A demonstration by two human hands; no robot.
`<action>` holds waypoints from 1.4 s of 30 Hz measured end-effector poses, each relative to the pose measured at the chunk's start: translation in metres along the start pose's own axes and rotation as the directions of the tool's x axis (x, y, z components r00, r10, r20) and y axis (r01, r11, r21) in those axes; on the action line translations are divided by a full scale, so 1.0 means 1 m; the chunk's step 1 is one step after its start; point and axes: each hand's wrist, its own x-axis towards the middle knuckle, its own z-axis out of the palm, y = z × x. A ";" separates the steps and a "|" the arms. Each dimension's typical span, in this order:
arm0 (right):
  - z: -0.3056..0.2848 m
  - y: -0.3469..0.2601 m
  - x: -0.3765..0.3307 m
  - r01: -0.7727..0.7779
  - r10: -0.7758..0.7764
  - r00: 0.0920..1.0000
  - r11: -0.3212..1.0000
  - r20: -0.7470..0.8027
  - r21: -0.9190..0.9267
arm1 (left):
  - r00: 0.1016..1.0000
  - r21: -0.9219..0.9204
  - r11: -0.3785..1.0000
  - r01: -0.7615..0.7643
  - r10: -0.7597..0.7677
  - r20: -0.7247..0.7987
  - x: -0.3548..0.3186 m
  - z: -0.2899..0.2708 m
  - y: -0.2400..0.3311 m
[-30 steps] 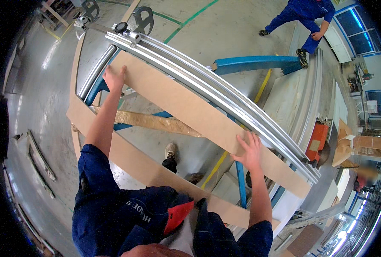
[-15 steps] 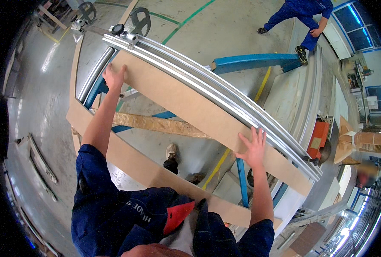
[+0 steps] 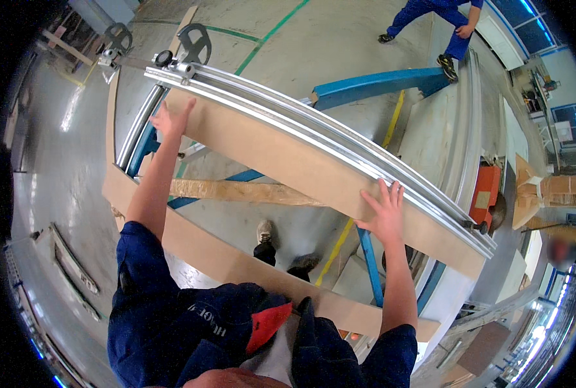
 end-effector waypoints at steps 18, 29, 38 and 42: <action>-0.009 -0.002 0.000 -0.007 0.007 0.995 1.000 0.096 0.005 | 0.059 0.230 -0.219 -0.948 0.590 0.805 -0.013 -0.074 0.069; -0.016 0.033 -0.076 -0.085 0.083 0.996 0.993 0.030 0.083 | 0.023 -0.018 0.053 -0.998 0.693 0.721 -0.002 -0.044 0.058; -0.004 0.206 -0.229 -0.798 0.806 0.561 0.587 -0.186 0.135 | 0.036 0.065 -0.010 -0.998 0.733 0.679 0.005 -0.026 0.048; 0.012 0.290 -0.260 -0.855 0.995 0.007 0.057 -0.098 0.516 | 0.053 0.093 -0.018 -0.995 0.707 0.706 0.005 -0.023 0.047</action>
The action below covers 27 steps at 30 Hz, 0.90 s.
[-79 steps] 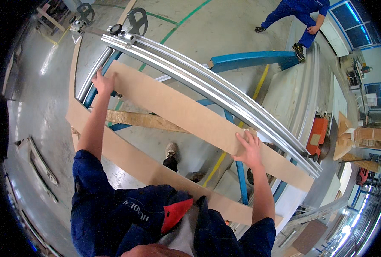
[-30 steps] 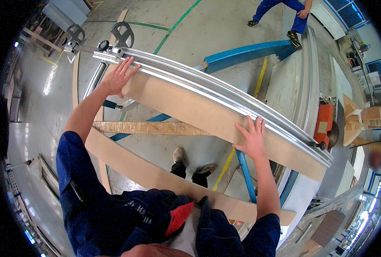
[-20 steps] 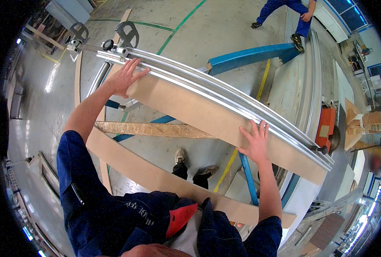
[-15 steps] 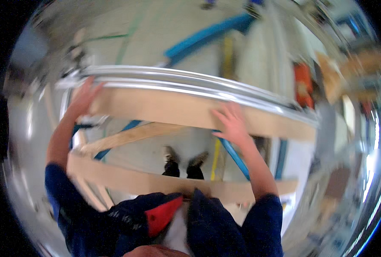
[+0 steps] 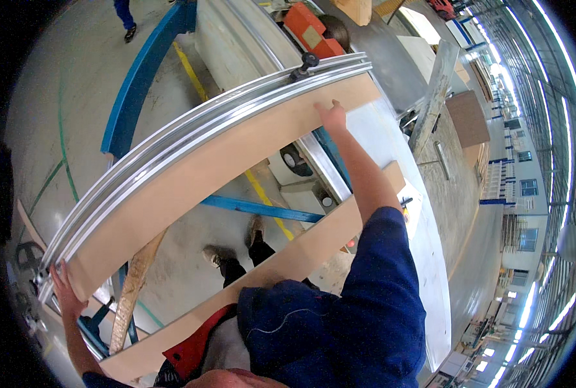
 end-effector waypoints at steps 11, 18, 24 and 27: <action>-0.006 -0.012 0.126 -0.491 0.409 0.871 0.718 0.271 0.493 | 0.999 -0.073 0.996 -0.045 0.046 0.008 0.004 0.001 0.008; 0.001 -0.026 0.142 -0.464 0.368 0.886 0.701 0.282 0.542 | 0.999 -0.040 0.998 -0.040 0.040 0.016 0.006 0.004 0.002; 0.011 -0.011 0.157 -0.421 0.325 0.907 0.694 0.267 0.585 | 0.998 0.036 0.997 -0.064 0.063 0.015 0.006 0.005 -0.002; 0.015 -0.003 0.166 -0.407 0.329 0.914 0.718 0.240 0.565 | 0.996 0.043 0.995 -0.088 0.089 -0.015 0.006 0.005 -0.004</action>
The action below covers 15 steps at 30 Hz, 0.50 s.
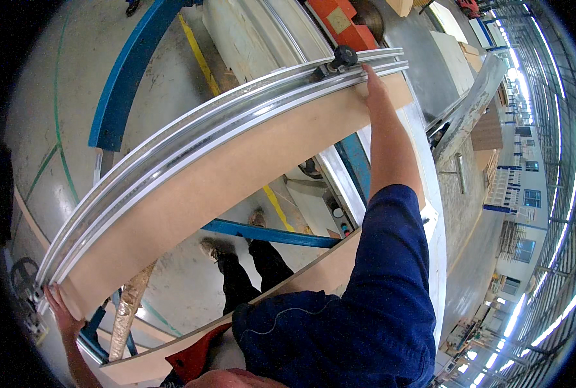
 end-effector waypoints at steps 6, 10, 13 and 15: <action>0.002 0.000 0.008 -0.079 0.050 0.973 0.990 -0.225 -0.120 | 0.998 0.025 0.999 0.032 -0.033 0.048 0.000 0.001 -0.002; 0.005 -0.006 0.001 -0.125 0.037 0.932 0.967 -0.361 -0.223 | 1.000 0.004 1.000 0.022 -0.021 -0.001 0.000 0.001 -0.001; 0.004 -0.007 -0.003 -0.147 0.031 0.924 0.949 -0.380 -0.278 | 1.000 0.000 1.000 0.024 -0.024 0.009 -0.001 0.002 -0.001; 0.003 -0.004 0.000 -0.135 0.002 0.924 0.937 -0.383 -0.323 | 0.999 0.006 0.999 0.032 -0.032 0.015 -0.001 0.003 -0.001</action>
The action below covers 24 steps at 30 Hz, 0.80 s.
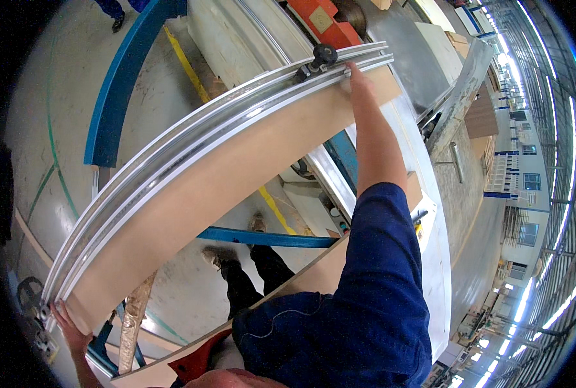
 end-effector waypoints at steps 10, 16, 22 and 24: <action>0.015 0.014 0.032 -0.082 0.008 0.973 0.947 0.230 0.312 | 0.996 0.000 0.999 0.053 -0.053 0.070 -0.001 -0.006 0.005; 0.008 0.011 0.012 -0.103 -0.055 0.947 0.881 0.315 0.462 | 0.998 -0.023 0.999 0.037 -0.035 0.060 -0.001 -0.006 0.006; 0.001 0.020 0.020 0.021 -0.250 0.879 0.871 0.406 0.490 | 0.999 -0.135 0.991 0.024 -0.018 0.041 0.000 -0.010 0.005; -0.015 0.032 0.022 0.677 -0.640 0.633 0.731 0.435 0.090 | 0.980 -0.013 0.993 0.120 -0.116 0.163 0.000 -0.015 0.008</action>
